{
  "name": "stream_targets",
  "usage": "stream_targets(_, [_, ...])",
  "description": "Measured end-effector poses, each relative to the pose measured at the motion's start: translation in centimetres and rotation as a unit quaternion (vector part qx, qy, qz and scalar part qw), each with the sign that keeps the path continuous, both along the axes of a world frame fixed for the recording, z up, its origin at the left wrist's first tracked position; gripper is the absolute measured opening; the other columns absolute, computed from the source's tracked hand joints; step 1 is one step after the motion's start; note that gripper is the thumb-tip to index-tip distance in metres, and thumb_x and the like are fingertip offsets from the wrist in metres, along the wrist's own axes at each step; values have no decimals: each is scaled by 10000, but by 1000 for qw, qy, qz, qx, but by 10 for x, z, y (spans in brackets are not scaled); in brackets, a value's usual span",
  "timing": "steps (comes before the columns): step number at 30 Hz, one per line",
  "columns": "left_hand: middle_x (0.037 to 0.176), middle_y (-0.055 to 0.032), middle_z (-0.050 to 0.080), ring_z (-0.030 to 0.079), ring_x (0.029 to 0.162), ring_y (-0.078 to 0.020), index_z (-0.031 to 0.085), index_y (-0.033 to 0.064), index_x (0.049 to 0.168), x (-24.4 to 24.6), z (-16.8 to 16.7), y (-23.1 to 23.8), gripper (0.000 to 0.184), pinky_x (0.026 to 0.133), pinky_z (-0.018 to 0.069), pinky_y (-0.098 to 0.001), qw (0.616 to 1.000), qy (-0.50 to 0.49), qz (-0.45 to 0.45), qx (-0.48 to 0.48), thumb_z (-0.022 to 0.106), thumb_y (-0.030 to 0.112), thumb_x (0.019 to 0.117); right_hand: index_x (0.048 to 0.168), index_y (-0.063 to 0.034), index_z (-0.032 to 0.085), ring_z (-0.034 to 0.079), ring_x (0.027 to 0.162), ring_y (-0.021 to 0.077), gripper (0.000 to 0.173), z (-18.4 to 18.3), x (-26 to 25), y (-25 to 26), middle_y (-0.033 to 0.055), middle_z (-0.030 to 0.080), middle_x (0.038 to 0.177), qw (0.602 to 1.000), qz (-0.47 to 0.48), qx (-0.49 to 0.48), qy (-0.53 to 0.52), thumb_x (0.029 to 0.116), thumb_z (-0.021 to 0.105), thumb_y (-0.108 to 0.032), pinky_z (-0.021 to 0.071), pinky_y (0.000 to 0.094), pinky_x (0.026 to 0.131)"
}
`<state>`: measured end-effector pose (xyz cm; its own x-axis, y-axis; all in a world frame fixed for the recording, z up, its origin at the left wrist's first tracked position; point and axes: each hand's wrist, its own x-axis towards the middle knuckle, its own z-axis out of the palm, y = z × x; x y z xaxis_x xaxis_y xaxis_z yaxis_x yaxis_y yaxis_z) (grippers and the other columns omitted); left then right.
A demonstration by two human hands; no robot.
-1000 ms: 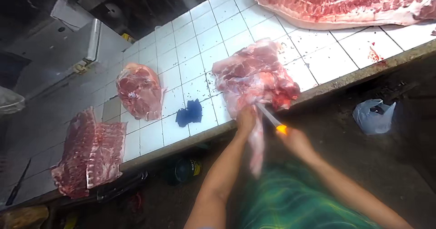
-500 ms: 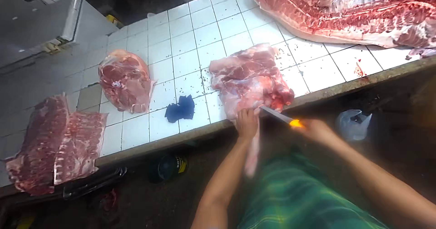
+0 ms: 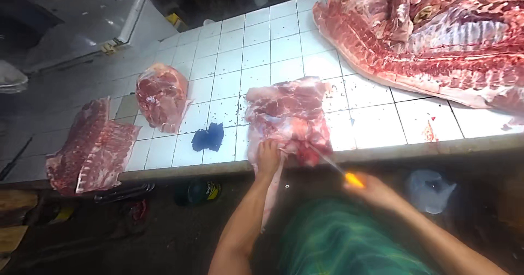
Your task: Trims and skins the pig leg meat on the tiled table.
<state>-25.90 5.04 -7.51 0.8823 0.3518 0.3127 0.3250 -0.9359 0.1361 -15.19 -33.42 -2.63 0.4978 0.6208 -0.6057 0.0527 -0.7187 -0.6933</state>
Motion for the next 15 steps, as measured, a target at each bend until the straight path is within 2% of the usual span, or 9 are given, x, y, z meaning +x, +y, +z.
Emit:
stream_targets(2, [1217,-263,649,648,1106,-454,662,-49,1088,6,15,4,215,889,564,-575,999,35,25,13,685,49,899,1219,-85,603,651,830,266,543,-10,20,-7,129,656,946,1000,28,7,-2,941,689,-543,549,507,777])
stream_targets(5, [1252,-254,640,659,1117,-448,632,-30,1188,16,38,-1,351,836,576,-595,989,124,77,-1,718,65,861,1260,-82,595,682,945,342,369,-22,41,-4,171,686,1007,992,111,-43,-47,975,635,-312,542,573,840])
stream_targets(6, [1257,-246,641,655,1127,-444,623,-16,1222,18,43,-5,397,836,573,-600,984,153,88,-14,727,84,852,1241,-82,604,687,962,361,343,-26,46,-2,177,693,1006,987,136,-65,-65,973,622,-297,539,592,842])
stream_targets(8, [1276,-229,650,671,1108,-432,617,-3,1274,14,46,-9,437,841,580,-599,983,167,78,-25,724,97,862,1191,-97,625,697,964,363,378,-33,53,4,165,704,991,978,164,-83,-95,983,597,-410,546,602,835])
stream_targets(11, [1427,-194,605,691,1145,-383,603,4,1371,2,37,2,473,900,584,-564,985,165,41,-24,648,119,915,1135,-98,646,691,911,338,635,-38,56,17,145,688,934,977,171,-78,-98,965,517,-697,551,580,811])
stream_targets(13, [1447,-193,595,678,1188,-368,601,-4,1384,-2,35,11,472,936,573,-553,986,165,16,-23,621,143,936,1127,-101,651,693,917,337,702,-38,53,29,143,691,933,977,172,-84,-99,943,485,-758,553,578,816])
stream_targets(15, [1412,-210,615,677,1186,-376,608,-19,1371,-6,36,16,465,940,571,-562,986,164,-4,-31,623,146,937,1122,-97,653,688,915,346,691,-38,48,36,150,686,926,976,172,-88,-102,944,501,-748,547,590,809])
